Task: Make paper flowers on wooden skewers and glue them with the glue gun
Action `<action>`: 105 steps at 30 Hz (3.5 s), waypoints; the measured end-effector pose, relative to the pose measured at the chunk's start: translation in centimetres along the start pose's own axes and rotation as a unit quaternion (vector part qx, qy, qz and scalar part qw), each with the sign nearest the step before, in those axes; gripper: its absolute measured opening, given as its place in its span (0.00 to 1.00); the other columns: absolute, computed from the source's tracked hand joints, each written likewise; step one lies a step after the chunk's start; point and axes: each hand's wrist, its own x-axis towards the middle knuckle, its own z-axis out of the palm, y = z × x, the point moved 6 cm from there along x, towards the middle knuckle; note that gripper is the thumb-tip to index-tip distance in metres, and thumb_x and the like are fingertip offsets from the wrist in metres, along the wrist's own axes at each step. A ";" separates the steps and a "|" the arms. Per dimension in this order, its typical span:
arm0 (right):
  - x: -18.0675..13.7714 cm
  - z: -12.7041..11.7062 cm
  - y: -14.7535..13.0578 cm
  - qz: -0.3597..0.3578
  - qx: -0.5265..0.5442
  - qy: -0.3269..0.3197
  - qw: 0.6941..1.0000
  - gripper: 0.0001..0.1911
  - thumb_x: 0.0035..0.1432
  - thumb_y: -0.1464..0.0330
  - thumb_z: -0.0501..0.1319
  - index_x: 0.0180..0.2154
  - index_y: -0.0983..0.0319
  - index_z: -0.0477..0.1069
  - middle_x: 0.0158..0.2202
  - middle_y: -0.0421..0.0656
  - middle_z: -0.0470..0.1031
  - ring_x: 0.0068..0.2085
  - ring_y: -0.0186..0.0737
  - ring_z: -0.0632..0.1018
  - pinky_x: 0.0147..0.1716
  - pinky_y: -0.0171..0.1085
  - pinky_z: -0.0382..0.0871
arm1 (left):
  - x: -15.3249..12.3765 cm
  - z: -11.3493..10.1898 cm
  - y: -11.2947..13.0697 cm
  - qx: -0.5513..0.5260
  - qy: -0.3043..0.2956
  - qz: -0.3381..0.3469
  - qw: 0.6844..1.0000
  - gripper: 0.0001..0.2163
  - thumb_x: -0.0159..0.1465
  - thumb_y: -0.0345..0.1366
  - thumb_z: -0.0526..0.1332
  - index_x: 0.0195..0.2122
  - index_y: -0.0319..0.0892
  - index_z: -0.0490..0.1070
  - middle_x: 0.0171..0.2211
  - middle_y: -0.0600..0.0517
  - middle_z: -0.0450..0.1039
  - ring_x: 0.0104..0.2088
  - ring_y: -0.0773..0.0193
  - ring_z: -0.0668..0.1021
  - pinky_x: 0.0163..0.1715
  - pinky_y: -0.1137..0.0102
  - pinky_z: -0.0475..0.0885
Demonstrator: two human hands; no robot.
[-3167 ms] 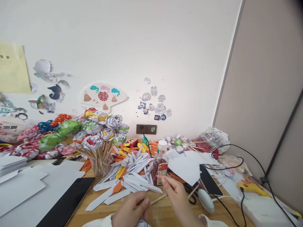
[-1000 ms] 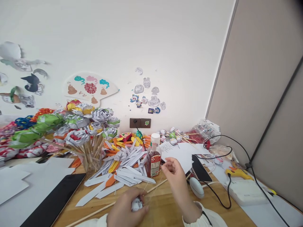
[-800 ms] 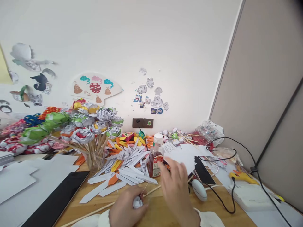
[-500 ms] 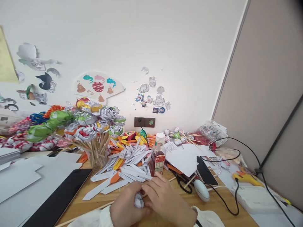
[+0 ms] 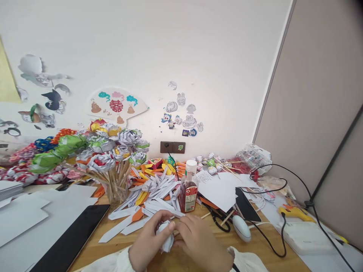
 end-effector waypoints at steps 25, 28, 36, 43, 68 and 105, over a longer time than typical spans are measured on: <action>-0.3 -1.3 0.7 0.094 0.075 0.033 0.992 0.07 0.51 0.77 0.59 0.28 0.60 0.63 0.28 0.37 0.72 0.29 0.35 0.72 0.26 0.31 0.56 | 0.1 0.4 -0.7 -0.051 -0.026 -0.019 0.998 0.19 0.54 0.53 0.58 0.36 0.42 0.70 0.26 0.54 0.73 0.33 0.58 0.74 0.32 0.69 0.69; -0.4 -1.5 0.4 0.067 0.038 0.056 0.995 0.05 0.54 0.75 0.55 0.28 0.60 0.64 0.27 0.37 0.71 0.28 0.36 0.71 0.24 0.33 0.55 | 0.1 0.5 -0.6 -0.040 -0.022 -0.022 0.999 0.18 0.54 0.52 0.58 0.35 0.42 0.71 0.27 0.53 0.74 0.33 0.58 0.74 0.33 0.68 0.70; -0.2 -2.3 -0.6 0.011 -0.047 0.107 0.993 0.12 0.55 0.77 0.46 0.24 0.60 0.62 0.20 0.39 0.68 0.22 0.36 0.67 0.20 0.36 0.50 | 0.0 0.3 -0.4 -0.016 -0.009 -0.033 0.999 0.19 0.52 0.52 0.58 0.36 0.42 0.70 0.31 0.52 0.74 0.37 0.57 0.74 0.41 0.67 0.69; 0.0 -2.7 -1.3 -0.016 -0.072 0.126 0.989 0.17 0.60 0.76 0.43 0.23 0.60 0.62 0.19 0.39 0.66 0.21 0.35 0.66 0.20 0.37 0.50 | 0.0 0.8 -0.3 -0.069 -0.039 -0.062 0.995 0.21 0.50 0.55 0.58 0.35 0.42 0.69 0.23 0.56 0.69 0.25 0.62 0.72 0.27 0.69 0.70; -0.2 -1.9 -1.6 -0.014 -0.060 0.156 0.986 0.18 0.63 0.75 0.41 0.27 0.62 0.65 0.22 0.41 0.69 0.23 0.37 0.69 0.21 0.36 0.55 | -0.1 0.5 -0.3 -0.050 -0.001 -0.033 0.998 0.17 0.51 0.52 0.58 0.31 0.42 0.69 0.23 0.55 0.70 0.26 0.61 0.73 0.27 0.70 0.70; -0.4 1.0 2.0 0.245 0.584 -0.093 0.768 0.05 0.57 0.68 0.55 0.30 0.62 0.63 0.23 0.37 0.68 0.25 0.32 0.69 0.26 0.31 0.61 | -0.3 -0.1 0.1 -0.041 -0.051 0.076 0.995 0.18 0.54 0.48 0.62 0.42 0.45 0.68 0.40 0.49 0.73 0.42 0.54 0.72 0.43 0.66 0.65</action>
